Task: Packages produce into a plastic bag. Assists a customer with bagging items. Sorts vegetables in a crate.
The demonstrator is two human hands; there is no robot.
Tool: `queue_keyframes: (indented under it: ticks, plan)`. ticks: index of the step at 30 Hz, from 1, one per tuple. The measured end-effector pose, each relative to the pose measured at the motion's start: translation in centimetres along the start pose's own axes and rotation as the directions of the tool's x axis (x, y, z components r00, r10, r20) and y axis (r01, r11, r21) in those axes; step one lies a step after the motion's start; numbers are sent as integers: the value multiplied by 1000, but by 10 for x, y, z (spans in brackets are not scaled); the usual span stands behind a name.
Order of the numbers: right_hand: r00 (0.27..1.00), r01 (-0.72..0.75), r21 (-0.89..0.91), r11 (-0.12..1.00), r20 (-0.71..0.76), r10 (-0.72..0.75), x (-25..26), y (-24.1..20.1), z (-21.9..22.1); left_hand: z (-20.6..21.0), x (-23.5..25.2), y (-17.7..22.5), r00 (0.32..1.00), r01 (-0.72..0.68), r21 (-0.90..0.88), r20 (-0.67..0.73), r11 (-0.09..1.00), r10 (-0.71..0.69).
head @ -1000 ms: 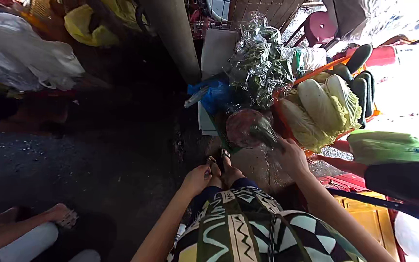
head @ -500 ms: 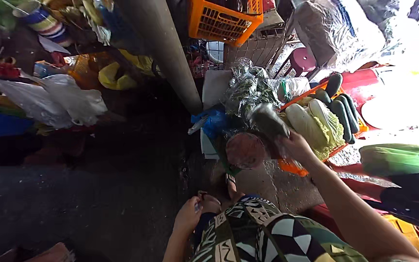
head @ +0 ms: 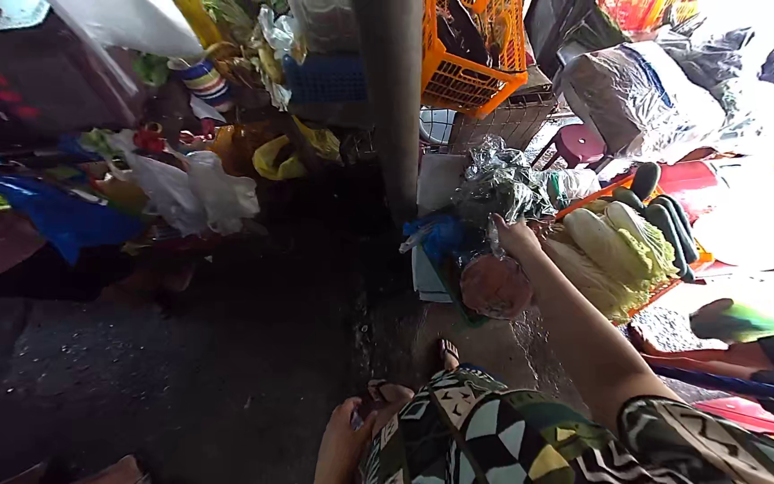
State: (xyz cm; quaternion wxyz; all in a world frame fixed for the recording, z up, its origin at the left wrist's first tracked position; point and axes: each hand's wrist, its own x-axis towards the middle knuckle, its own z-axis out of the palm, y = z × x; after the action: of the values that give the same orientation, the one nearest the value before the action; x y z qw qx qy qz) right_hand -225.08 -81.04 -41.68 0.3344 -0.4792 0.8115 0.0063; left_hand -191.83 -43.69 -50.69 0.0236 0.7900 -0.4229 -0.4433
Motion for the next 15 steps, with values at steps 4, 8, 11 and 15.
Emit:
queue_keyframes:
  ticks: [4,8,11,15]
  plan:
    - [970,30,-89,996,-237,-50,-67,-22,0,-37,-14,-52,972,-34,-395,-228,918,-62]
    - [882,406,-251,879,-145,-448,-162,-78,38,-103,-36,-66,909,-195,-619,-406,761,-98]
    - [707,703,-449,551,361,-608,-231,-110,112,-163,-56,-73,812,-373,-736,-554,565,-185]
    - [144,990,-140,31,955,-259,-218,-73,192,-219,-76,-105,653,-617,-734,-679,283,-336]
